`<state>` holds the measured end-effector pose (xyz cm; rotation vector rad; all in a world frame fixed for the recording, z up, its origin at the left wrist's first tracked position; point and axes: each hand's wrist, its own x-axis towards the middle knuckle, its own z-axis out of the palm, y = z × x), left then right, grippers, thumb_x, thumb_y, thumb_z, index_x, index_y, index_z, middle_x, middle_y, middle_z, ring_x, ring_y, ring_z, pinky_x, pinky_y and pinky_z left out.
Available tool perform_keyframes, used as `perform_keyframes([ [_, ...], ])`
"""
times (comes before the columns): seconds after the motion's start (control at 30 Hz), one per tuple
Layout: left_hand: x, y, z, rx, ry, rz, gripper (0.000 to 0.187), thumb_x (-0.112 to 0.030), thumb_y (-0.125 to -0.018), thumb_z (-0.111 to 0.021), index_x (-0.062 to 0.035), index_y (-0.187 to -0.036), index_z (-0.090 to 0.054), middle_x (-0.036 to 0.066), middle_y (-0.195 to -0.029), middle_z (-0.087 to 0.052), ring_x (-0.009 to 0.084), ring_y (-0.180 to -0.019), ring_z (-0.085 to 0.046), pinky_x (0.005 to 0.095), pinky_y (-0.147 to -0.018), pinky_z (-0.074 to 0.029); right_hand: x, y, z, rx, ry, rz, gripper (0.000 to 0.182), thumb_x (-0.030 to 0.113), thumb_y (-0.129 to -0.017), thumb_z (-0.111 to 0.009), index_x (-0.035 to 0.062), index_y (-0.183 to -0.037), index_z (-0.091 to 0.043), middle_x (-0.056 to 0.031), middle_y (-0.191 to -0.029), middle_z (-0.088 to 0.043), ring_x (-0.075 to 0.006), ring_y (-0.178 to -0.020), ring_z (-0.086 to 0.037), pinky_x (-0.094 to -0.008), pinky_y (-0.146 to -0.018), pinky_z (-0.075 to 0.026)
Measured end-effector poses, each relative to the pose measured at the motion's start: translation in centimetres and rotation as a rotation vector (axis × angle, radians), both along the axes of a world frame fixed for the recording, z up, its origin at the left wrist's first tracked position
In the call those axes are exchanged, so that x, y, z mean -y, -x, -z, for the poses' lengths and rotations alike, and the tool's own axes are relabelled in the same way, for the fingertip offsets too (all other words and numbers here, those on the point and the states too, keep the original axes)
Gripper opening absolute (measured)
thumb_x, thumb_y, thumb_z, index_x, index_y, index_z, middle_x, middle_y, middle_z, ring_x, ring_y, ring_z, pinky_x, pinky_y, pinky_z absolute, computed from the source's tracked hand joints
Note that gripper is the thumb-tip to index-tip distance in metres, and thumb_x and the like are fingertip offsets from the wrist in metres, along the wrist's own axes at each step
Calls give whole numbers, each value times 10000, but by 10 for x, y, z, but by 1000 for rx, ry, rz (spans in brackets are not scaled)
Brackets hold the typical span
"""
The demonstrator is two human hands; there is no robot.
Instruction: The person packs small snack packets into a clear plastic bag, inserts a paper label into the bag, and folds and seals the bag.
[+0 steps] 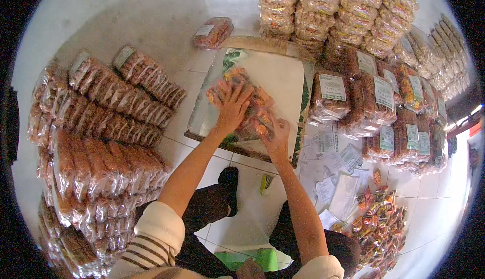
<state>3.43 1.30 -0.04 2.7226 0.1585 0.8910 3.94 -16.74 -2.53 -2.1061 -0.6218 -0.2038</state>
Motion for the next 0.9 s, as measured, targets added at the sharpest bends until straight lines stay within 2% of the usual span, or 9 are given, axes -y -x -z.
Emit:
perform_keyframes([
  [0.07,-5,-4,12,-144,-27,95,389,-269,-898,-419,-300,-1286,-402,-1,-1417,-248,286,-1320,-155,667,-958,14,-4,3,-2,-47,-178,71,581,34,-620,-709,61,-1162,-500,-141,-1051,-472,-294,-1008,-461,-357,-838,-408],
  [0.17,-4,3,4,-226,-115,68,387,-273,-906,-400,-324,-1290,-389,-5,-1414,-254,288,-1311,-177,672,-953,-5,-10,6,7,-79,-150,147,585,120,-654,-718,71,-1184,-474,-164,-1072,-452,-323,-1021,-453,-388,-880,-386],
  [0.3,-8,12,4,-245,-164,138,391,-309,-915,-366,-318,-1306,-376,36,-1426,-222,333,-1312,-152,655,-960,12,-23,12,0,-49,-166,149,582,118,-660,-713,56,-1184,-466,-162,-1060,-460,-320,-1016,-454,-384,-871,-392],
  [0.5,0,19,-18,-226,-167,220,489,-473,-832,-451,-325,-1295,-393,34,-1429,-214,330,-1315,-141,644,-972,35,-23,9,0,-4,-66,25,557,58,-668,-678,28,-1178,-456,-173,-1052,-450,-334,-987,-450,-398,-838,-397],
  [0.6,13,9,-15,-194,-167,351,545,-528,-787,-481,-318,-1285,-406,26,-1418,-240,313,-1311,-169,648,-978,15,-21,5,7,-258,-167,20,556,20,-667,-651,20,-1182,-441,-179,-1052,-445,-345,-991,-442,-398,-832,-397],
  [0.67,16,8,-8,-190,-228,432,465,-473,-811,-478,-309,-1245,-445,17,-1395,-281,272,-1298,-215,668,-971,-53,-21,11,-13,50,4,-1,563,1,-661,-639,16,-1185,-431,-182,-1064,-440,-343,-1003,-437,-384,-834,-402],
  [0.8,14,6,-7,-187,-353,428,472,-457,-829,-459,-268,-1260,-430,12,-1381,-305,236,-1284,-251,671,-972,-57,-28,5,5,45,37,32,574,-4,-657,-640,14,-1189,-425,-178,-1097,-435,-336,-1035,-430,-380,-856,-400],
  [0.83,13,5,-4,-211,-364,400,501,-460,-837,-442,-236,-1284,-401,19,-1377,-315,245,-1287,-248,650,-987,-40,-33,-1,40,-186,-270,48,585,-2,-659,-643,16,-1201,-421,-176,-1107,-442,-331,-1048,-427,-379,-872,-391],
  [0.9,14,4,-4,-236,-372,370,532,-463,-845,-424,-205,-1307,-372,26,-1372,-325,255,-1290,-245,630,-1003,-23,-29,2,50,-420,-574,59,597,-1,-661,-646,18,-1213,-417,-175,-1116,-448,-327,-1061,-423,-378,-889,-383],
])
